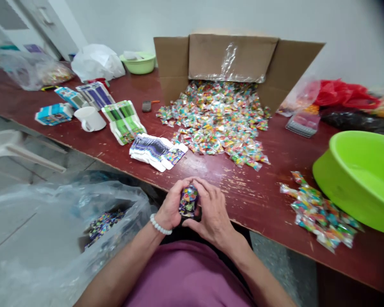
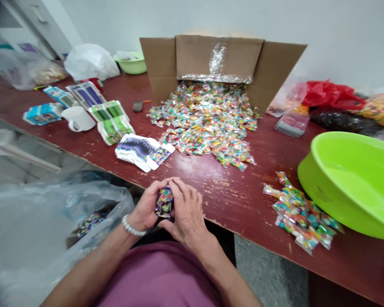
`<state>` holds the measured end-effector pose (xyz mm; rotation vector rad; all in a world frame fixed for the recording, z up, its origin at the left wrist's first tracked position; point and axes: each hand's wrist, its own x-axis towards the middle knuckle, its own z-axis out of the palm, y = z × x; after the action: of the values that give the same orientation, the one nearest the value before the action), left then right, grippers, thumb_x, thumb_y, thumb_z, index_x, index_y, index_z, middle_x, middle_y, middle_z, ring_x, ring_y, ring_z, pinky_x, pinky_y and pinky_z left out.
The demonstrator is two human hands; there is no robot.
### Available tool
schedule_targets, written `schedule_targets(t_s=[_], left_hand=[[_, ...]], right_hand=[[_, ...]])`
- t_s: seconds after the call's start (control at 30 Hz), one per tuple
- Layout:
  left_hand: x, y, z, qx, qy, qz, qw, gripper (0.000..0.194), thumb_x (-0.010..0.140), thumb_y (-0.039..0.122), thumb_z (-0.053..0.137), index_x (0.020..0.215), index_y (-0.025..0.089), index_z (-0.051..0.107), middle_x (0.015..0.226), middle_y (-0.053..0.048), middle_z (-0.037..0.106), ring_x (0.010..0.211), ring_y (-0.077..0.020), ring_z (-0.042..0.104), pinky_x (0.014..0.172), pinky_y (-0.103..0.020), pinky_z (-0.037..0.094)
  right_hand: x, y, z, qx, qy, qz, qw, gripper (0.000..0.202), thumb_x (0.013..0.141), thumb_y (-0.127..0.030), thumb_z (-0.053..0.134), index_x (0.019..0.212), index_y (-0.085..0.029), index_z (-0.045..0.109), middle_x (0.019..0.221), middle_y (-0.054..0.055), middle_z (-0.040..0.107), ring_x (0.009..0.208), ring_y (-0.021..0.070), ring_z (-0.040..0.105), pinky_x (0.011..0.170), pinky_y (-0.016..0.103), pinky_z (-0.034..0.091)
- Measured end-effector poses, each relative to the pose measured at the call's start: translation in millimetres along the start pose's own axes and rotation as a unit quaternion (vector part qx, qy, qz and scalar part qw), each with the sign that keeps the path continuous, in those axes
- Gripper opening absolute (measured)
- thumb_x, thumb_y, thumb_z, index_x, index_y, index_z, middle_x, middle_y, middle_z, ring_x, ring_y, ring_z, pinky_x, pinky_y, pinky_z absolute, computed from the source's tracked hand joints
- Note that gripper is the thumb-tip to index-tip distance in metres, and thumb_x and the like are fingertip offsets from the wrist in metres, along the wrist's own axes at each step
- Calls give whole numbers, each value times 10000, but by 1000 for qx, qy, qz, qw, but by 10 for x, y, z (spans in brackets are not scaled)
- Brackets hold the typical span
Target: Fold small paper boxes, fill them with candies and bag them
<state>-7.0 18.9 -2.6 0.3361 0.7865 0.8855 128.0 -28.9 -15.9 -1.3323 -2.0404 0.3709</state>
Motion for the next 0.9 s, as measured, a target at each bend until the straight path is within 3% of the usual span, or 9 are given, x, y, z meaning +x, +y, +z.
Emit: schedule_targets(t_s=[0.13, 0.23, 0.4, 0.47, 0.53, 0.63, 0.7, 0.8, 0.9], left_hand=[[-8, -99, 1, -16, 62, 16, 998, 185, 812, 273, 608, 933, 143, 655, 767, -23, 687, 682, -146, 660, 665, -241, 534], [-34, -112, -52, -16, 39, 8, 999, 250, 847, 387, 608, 959, 165, 630, 759, -30, 681, 631, -160, 653, 610, -265, 525], [-294, 243, -352, 115, 52, 83, 989, 445, 850, 545, 570, 1111, 184, 578, 715, -25, 656, 464, -134, 577, 449, -235, 442], [-477, 505, -611, 198, 141, 188, 952, 495, 834, 583, 570, 1144, 196, 563, 724, -16, 656, 481, -125, 577, 466, -221, 436], [-681, 760, -935, 253, 255, 261, 896, 526, 818, 614, 552, 1144, 201, 562, 732, -8, 653, 534, -133, 591, 513, -232, 457], [-965, 998, -1396, 428, 358, 249, 791, 551, 824, 639, 494, 1074, 167, 631, 880, -62, 699, 776, -192, 646, 700, -299, 504], [-1066, 1037, -1577, 483, 375, 231, 757, 523, 797, 605, 561, 1027, 149, 677, 997, -93, 707, 940, -234, 626, 823, -335, 480], [-975, 996, -1574, 524, 356, 231, 739, 492, 821, 541, 569, 1101, 150, 675, 1046, -92, 706, 979, -238, 609, 856, -335, 460], [-600, 953, -1312, 582, 298, 255, 712, 439, 868, 471, 535, 1163, 168, 649, 1034, -69, 703, 895, -204, 623, 804, -303, 474]], right_hand=[[25, 75, 48, -54, 2, -41, 998, 728, 691, -256, 727, 1360, -199, 445, 1277, 163, 578, 1139, 370, 510, 970, 530, 387], [88, 104, 144, -20, 23, -67, 997, 698, 684, -276, 714, 1332, -199, 467, 1214, 159, 594, 1079, 358, 539, 933, 514, 422], [218, 31, 255, 69, -15, -85, 994, 922, 737, -452, 745, 1483, -190, 270, 1428, 185, 450, 1219, 362, 493, 987, 522, 433], [244, 137, 241, 77, -6, -70, 995, 905, 770, -519, 719, 1484, -183, 278, 1497, 200, 361, 1302, 369, 430, 1033, 540, 406], [230, 359, 213, 65, 31, -30, 997, 723, 831, -502, 664, 1423, -189, 392, 1453, 197, 416, 1279, 352, 462, 1029, 535, 417], [138, 753, 200, 42, 85, 46, 994, 500, 879, -441, 602, 1299, -178, 534, 1239, 175, 581, 1053, 300, 603, 924, 492, 496], [67, 930, 220, 26, 103, 80, 991, 417, 882, -405, 590, 1232, -178, 582, 1118, 147, 630, 911, 265, 635, 858, 462, 522], [12, 1006, 262, 4, 99, 80, 992, 319, 883, -362, 577, 1152, -196, 618, 1059, 123, 663, 899, 261, 635, 854, 450, 516], [16, 970, 276, -18, 76, 56, 995, 249, 888, -353, 561, 1075, -210, 642, 1025, 107, 695, 943, 279, 628, 860, 454, 505]])
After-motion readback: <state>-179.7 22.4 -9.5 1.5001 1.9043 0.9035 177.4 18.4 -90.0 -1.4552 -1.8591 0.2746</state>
